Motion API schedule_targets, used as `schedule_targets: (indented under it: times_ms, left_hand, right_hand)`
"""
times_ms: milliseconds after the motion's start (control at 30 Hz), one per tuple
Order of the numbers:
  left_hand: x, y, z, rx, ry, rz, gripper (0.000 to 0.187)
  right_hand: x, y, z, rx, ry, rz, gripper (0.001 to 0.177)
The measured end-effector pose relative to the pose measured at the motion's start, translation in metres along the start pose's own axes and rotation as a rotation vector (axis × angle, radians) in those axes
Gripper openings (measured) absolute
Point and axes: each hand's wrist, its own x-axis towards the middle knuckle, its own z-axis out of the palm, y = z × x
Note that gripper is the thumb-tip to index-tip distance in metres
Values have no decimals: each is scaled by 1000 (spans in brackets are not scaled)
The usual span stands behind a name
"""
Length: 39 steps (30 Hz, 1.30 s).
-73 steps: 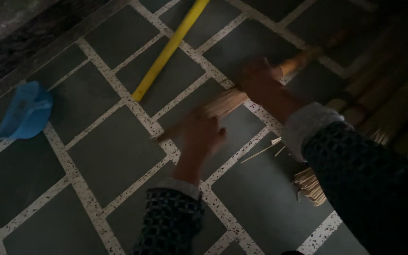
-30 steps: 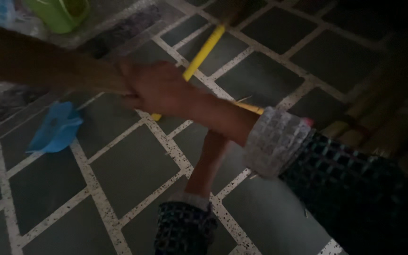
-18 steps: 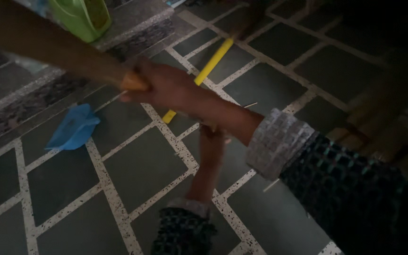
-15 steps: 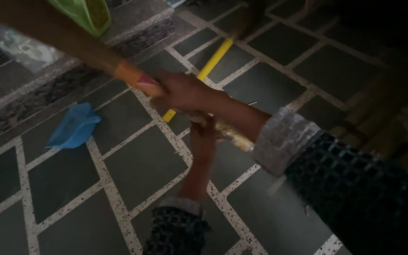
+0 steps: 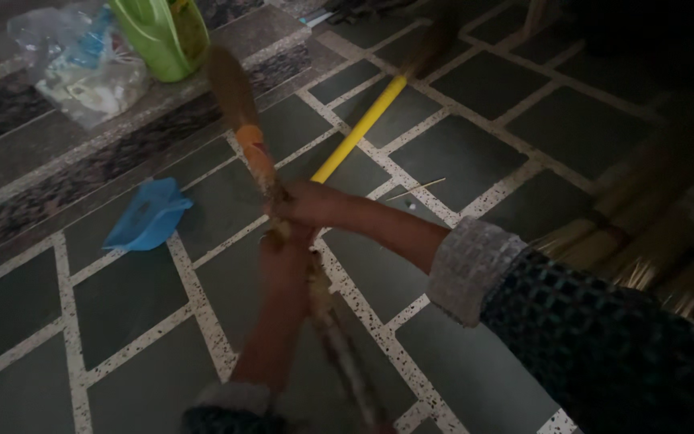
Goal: The person bundles thin sticks together, wraps them with cloth strips, and secures them to wooden handles by hand to assemble brooms while sitting on a tiled floor.
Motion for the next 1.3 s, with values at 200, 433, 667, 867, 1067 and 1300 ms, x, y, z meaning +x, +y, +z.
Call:
schedule_targets:
  times_ms: [200, 433, 667, 867, 1067, 1300]
  left_hand:
    - [-7, -3, -49, 174, -63, 123, 34]
    - [-14, 16, -98, 385, -128, 251, 52]
    - [-44, 32, -130, 541, -222, 313, 90]
    - [-65, 11, -147, 880, -146, 214, 61]
    - [-83, -15, -139, 853, -163, 523, 50]
    - [-75, -51, -105, 862, -201, 463, 39]
  right_hand:
    - [-4, -19, 33, 133, -20, 103, 62]
    - [-34, -62, 43, 336, -115, 175, 75]
    - [-32, -74, 68, 273, -132, 204, 90]
    - [-34, -59, 96, 383, -105, 294, 90]
    - [-48, -26, 103, 405, -150, 258, 62]
    - [-83, -54, 55, -548, -265, 178, 52]
